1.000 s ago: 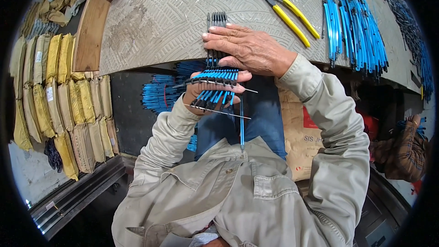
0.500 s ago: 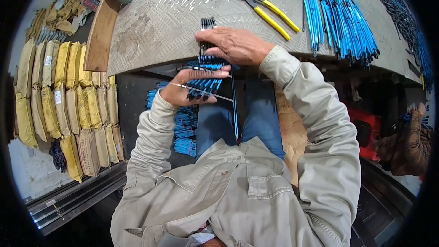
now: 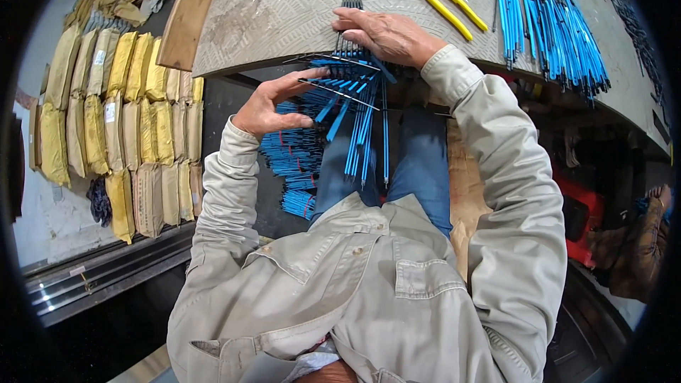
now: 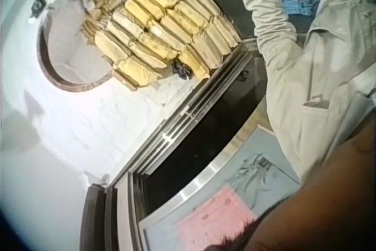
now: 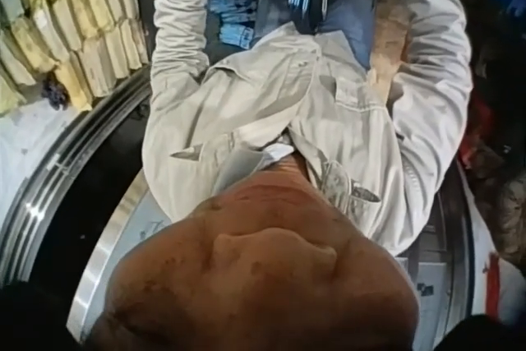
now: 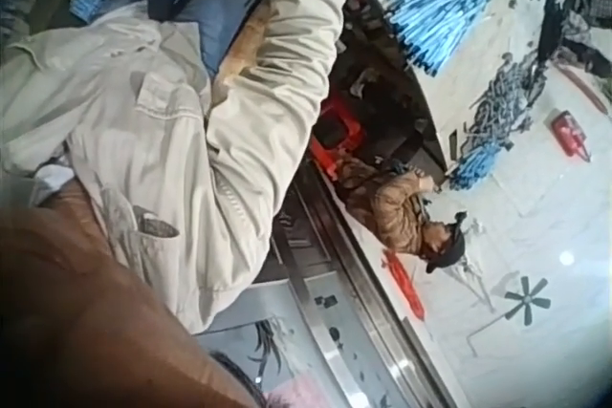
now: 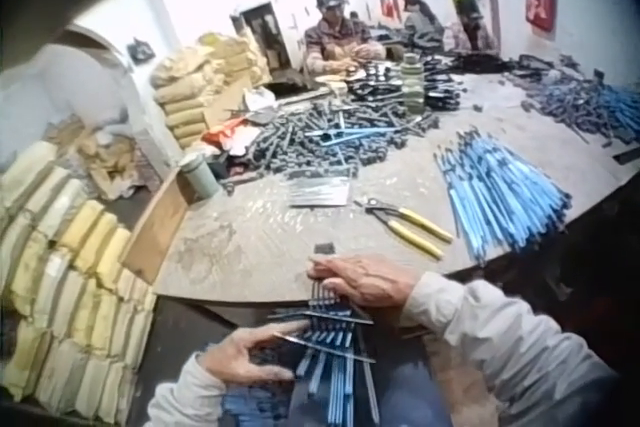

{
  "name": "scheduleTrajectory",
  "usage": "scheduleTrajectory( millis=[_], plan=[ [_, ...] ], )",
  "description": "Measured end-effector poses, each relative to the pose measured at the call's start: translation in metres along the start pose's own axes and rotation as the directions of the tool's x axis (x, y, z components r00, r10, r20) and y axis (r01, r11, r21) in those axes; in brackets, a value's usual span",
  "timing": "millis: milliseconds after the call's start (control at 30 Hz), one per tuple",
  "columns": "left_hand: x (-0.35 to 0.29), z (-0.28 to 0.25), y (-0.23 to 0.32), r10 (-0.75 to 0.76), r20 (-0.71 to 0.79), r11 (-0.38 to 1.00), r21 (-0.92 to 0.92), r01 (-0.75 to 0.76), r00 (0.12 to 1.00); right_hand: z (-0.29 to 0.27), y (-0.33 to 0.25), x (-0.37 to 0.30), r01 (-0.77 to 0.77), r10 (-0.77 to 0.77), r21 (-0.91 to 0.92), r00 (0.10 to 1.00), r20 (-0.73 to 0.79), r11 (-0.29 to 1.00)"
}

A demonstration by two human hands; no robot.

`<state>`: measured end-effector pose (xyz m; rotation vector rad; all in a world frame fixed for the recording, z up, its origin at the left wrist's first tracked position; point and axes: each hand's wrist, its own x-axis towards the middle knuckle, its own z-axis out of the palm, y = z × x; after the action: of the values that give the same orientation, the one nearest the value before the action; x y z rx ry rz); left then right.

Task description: The person assembles blue plastic spokes into a central hub component using a crimping tool.

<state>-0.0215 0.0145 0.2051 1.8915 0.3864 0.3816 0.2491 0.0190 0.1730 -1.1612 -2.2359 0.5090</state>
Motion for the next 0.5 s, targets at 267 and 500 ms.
scheduleTrajectory(
  millis=[267, 500],
  plan=[
    [-0.037, -0.024, -0.016, -0.137, -0.185, 0.990, -0.007, 0.138, 0.973, 0.001, -0.001, 0.004, -0.020, 0.020, 0.007, 1.000, -0.010, 1.000],
    [0.046, -0.028, -0.025, 0.270, 0.168, 0.575, 0.761, -0.299, 0.948, -0.004, 0.011, 0.005, 0.053, -0.056, -0.128, 0.998, -0.019, 0.990]
  ],
)
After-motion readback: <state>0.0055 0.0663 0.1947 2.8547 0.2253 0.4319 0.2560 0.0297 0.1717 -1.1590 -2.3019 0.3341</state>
